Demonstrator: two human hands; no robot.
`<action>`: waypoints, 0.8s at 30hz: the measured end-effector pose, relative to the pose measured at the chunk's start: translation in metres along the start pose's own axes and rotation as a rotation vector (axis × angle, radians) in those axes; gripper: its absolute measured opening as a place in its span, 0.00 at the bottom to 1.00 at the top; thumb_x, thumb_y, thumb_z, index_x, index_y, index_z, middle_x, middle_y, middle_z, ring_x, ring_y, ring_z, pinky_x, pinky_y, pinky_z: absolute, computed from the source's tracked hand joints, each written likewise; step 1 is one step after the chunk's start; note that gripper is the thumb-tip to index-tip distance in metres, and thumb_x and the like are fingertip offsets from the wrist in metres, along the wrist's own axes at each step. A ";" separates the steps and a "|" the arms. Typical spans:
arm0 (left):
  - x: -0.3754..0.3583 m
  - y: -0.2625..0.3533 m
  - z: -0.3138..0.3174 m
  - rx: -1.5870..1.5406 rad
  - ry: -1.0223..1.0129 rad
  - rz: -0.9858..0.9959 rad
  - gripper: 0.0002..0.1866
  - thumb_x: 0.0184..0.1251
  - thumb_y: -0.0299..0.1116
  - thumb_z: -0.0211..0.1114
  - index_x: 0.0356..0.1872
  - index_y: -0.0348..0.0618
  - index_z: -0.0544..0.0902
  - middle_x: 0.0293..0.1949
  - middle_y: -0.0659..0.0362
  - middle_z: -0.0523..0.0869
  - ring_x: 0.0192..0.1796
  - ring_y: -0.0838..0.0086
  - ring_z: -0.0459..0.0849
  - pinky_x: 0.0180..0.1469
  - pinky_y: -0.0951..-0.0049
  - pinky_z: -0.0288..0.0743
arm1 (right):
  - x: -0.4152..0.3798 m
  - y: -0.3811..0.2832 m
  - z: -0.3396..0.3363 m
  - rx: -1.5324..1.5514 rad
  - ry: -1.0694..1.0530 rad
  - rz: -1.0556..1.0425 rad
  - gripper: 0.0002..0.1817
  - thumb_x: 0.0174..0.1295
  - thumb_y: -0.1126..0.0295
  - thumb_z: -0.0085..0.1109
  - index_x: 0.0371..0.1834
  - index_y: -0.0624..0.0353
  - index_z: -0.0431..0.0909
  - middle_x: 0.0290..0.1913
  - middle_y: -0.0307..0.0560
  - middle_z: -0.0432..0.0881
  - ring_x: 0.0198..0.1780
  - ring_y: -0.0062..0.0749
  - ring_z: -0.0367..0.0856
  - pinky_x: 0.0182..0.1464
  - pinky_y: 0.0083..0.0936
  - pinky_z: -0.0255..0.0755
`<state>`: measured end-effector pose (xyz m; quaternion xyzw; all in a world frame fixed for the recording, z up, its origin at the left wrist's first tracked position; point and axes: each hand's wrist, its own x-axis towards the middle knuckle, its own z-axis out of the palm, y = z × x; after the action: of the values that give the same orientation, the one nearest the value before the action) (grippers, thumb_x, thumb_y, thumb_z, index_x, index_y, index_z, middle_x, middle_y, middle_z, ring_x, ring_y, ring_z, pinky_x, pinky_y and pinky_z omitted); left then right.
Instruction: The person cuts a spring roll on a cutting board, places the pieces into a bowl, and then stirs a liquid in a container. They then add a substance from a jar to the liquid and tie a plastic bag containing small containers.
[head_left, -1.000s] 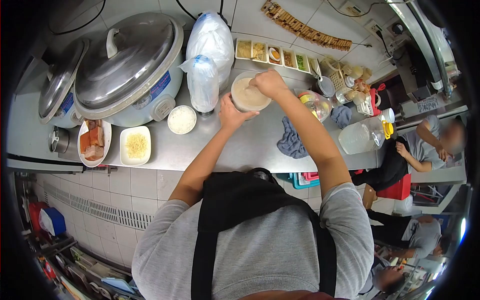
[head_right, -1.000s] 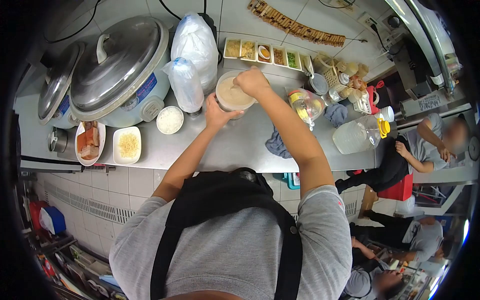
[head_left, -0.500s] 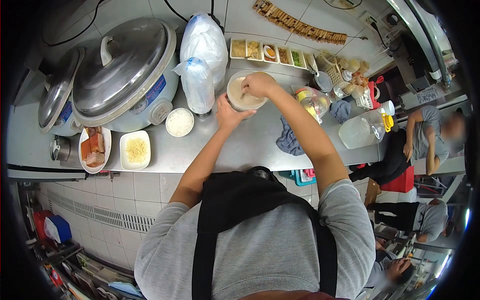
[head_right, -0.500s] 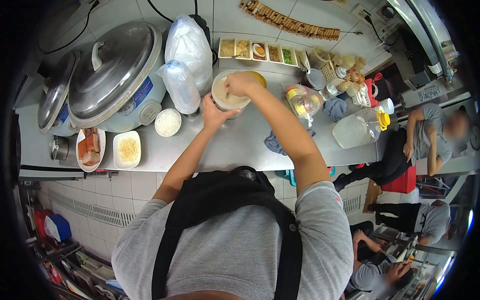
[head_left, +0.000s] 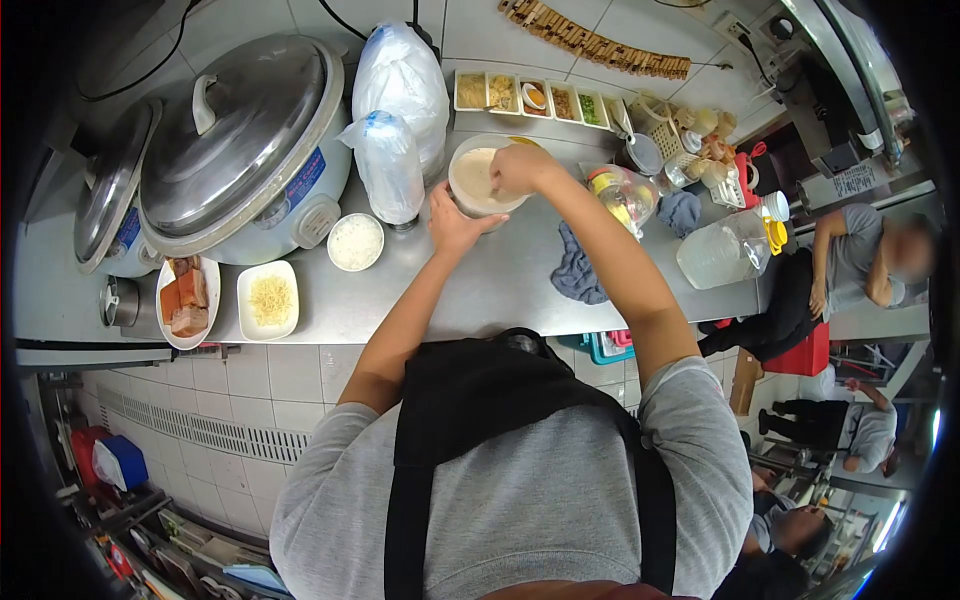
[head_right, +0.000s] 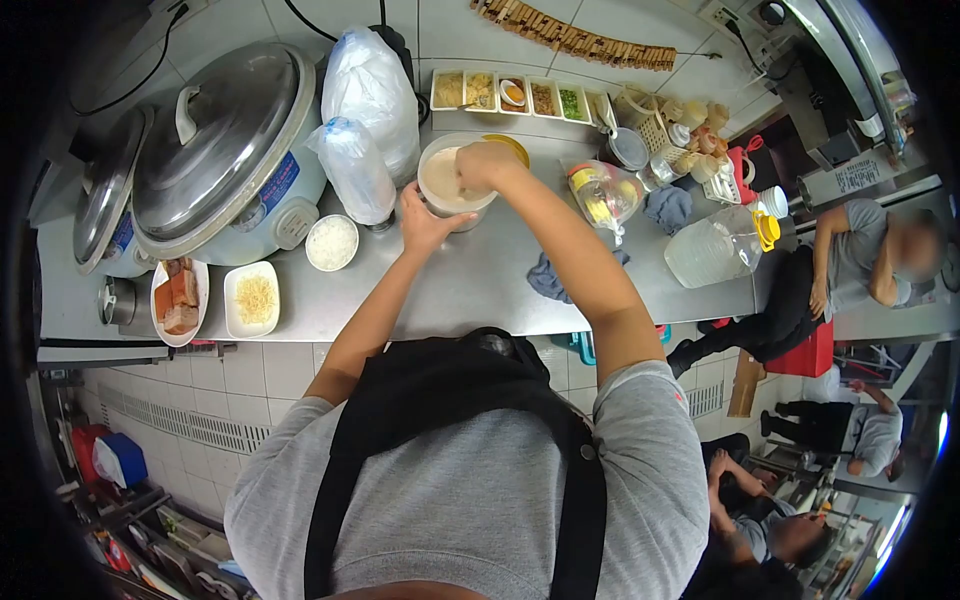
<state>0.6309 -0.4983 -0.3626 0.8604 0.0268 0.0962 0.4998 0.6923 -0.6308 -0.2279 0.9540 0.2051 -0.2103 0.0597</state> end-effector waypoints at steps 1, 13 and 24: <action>0.000 0.001 -0.001 -0.007 -0.011 -0.011 0.58 0.23 0.58 0.82 0.60 0.41 0.62 0.58 0.55 0.69 0.62 0.63 0.69 0.58 0.53 0.66 | 0.010 0.003 0.011 0.104 0.089 -0.031 0.10 0.55 0.63 0.59 0.36 0.52 0.85 0.38 0.48 0.85 0.41 0.42 0.83 0.43 0.36 0.75; 0.000 0.001 -0.002 0.020 -0.031 -0.025 0.60 0.23 0.60 0.81 0.61 0.41 0.61 0.58 0.53 0.68 0.63 0.62 0.68 0.59 0.53 0.65 | 0.020 0.001 0.019 0.232 0.265 -0.023 0.10 0.55 0.64 0.56 0.34 0.50 0.86 0.35 0.46 0.85 0.39 0.41 0.82 0.43 0.36 0.74; 0.000 0.002 -0.003 0.026 -0.039 -0.041 0.60 0.23 0.60 0.81 0.60 0.41 0.61 0.59 0.54 0.68 0.63 0.62 0.68 0.59 0.53 0.66 | 0.023 0.001 0.030 0.162 0.382 0.088 0.11 0.57 0.61 0.55 0.36 0.48 0.86 0.37 0.47 0.85 0.40 0.42 0.83 0.44 0.37 0.75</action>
<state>0.6307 -0.4970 -0.3594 0.8678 0.0360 0.0685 0.4908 0.7009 -0.6292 -0.2646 0.9863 0.1531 -0.0384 -0.0481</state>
